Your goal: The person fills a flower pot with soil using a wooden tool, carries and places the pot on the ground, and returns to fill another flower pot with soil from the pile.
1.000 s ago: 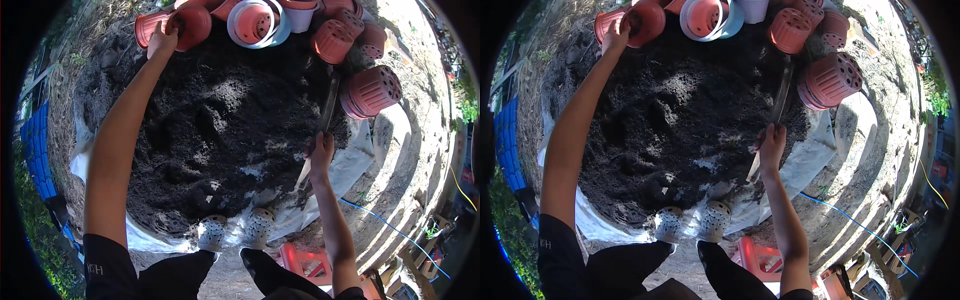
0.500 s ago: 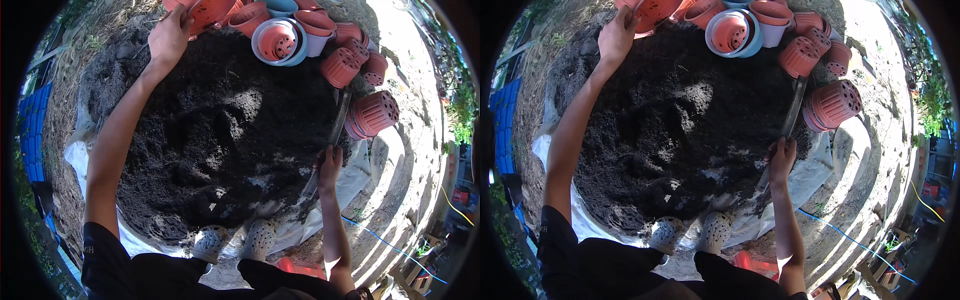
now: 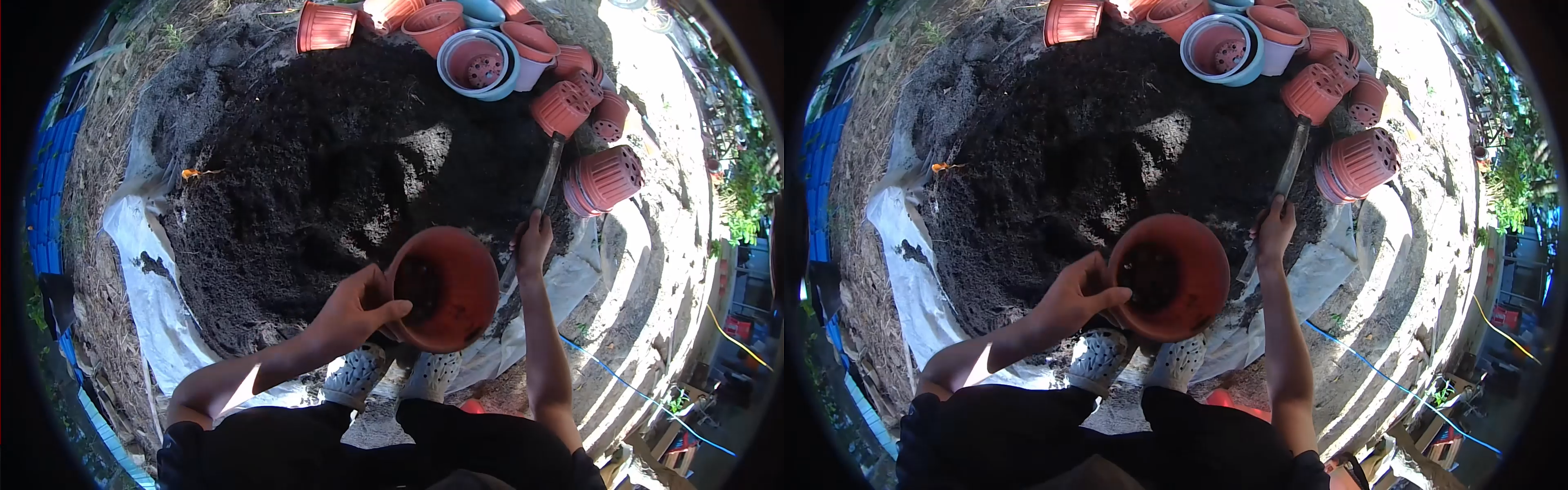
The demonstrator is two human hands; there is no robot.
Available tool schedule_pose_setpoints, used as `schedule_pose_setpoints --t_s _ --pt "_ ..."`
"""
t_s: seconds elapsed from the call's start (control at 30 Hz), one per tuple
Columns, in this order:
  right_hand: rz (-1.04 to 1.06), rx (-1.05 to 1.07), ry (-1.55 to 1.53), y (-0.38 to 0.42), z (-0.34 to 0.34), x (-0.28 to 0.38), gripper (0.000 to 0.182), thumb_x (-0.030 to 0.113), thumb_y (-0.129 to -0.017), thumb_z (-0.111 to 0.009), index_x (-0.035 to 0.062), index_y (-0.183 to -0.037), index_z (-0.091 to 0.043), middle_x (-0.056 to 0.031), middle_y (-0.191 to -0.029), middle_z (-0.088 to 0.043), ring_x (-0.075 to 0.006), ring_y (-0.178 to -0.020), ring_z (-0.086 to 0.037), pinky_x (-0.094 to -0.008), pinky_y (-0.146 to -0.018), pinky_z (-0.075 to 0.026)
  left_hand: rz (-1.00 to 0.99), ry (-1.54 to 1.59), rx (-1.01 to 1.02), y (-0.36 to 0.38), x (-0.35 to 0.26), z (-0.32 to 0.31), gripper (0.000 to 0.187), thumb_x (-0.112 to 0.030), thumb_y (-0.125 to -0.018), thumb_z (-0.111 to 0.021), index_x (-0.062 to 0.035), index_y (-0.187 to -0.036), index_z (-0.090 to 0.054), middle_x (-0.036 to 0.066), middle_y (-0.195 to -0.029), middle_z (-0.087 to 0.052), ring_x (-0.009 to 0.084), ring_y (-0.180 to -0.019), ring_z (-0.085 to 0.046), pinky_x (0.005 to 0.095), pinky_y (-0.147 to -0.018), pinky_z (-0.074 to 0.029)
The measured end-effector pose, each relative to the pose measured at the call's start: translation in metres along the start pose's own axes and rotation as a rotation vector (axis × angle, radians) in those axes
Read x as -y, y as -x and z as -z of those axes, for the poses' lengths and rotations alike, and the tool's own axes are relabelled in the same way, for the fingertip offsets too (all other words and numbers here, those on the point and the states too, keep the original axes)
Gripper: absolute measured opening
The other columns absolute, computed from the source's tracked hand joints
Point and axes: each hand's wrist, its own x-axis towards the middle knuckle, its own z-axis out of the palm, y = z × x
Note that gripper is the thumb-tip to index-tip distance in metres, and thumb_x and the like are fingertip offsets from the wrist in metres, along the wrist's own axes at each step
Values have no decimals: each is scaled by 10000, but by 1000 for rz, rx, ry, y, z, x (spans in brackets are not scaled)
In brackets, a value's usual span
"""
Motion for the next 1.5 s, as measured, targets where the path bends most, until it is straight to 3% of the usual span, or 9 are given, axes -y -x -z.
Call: schedule_pose_setpoints --t_s 0.23,0.33,0.57,1.07,1.17,1.23,1.27,1.33,1.5 --pt "2 29 -45 5 -19 6 387 404 -1087 -470 54 -933 -535 -18 -577 -492 -101 -395 -462 -260 -338 -347 122 -154 -16 0 66 -7 225 -133 -968 -700 -12 -991 -511 131 -885 -676 202 -768 -732 319 -672 -618" --pt "-19 18 -8 6 -22 3 390 408 -1087 -467 64 -914 -526 -9 -567 -478 -96 -387 -445 -262 -334 -340 245 -13 -87 -3 60 -4 220 -134 -954 -724 -31 -986 -533 83 -868 -650 161 -822 -700 308 -703 -564" --pt "-38 16 6 5 -18 -8 384 418 -1088 -466 66 -970 -565 6 -590 -477 -92 -389 -430 -255 -346 -329 157 78 -105 -20 52 1 191 -81 -975 -669 -8 -1025 -499 109 -848 -642 242 -749 -740 349 -630 -616" --pt "-13 5 97 -4 -12 -29 432 433 -1078 -475 50 -892 -547 -25 -560 -483 -109 -398 -472 -294 -351 -352 154 96 -122 -28 53 7 186 -95 -974 -652 -11 -1005 -490 119 -816 -650 246 -701 -735 348 -638 -611" --pt "31 -188 309 -16 -10 -54 450 456 -1061 -503 43 -895 -571 -34 -571 -510 -135 -396 -486 -312 -359 -366 152 103 -123 -28 53 8 188 -99 -974 -651 -10 -1005 -488 117 -810 -650 246 -697 -734 347 -635 -609" --pt "191 -284 545 -22 -9 -64 473 448 -1053 -507 6 -896 -571 -123 -640 -603 -284 -487 -588 -428 -458 -445 144 104 -126 -27 53 9 188 -99 -974 -650 -10 -1005 -487 117 -808 -650 246 -693 -734 347 -633 -609" --pt "192 -284 545 -22 -7 -69 473 448 -1053 -507 6 -896 -571 -123 -640 -603 -284 -487 -588 -428 -458 -445 136 105 -128 -26 53 10 188 -98 -974 -649 -11 -1006 -486 117 -806 -651 246 -689 -733 348 -631 -608" --pt "220 -147 703 7 -22 -40 456 427 -1054 -501 -5 -926 -573 -209 -752 -649 -437 -669 -626 -522 -615 -464 139 109 -136 -26 50 11 186 -96 -972 -651 -13 -1003 -487 114 -804 -650 245 -687 -732 346 -627 -606" --pt "179 160 648 36 -50 -48 438 419 -1055 -497 -2 -954 -567 -252 -817 -641 -515 -807 -600 -558 -711 -434 141 122 -167 -29 55 15 181 -93 -964 -655 -19 -996 -492 107 -812 -644 237 -686 -725 347 -622 -597"
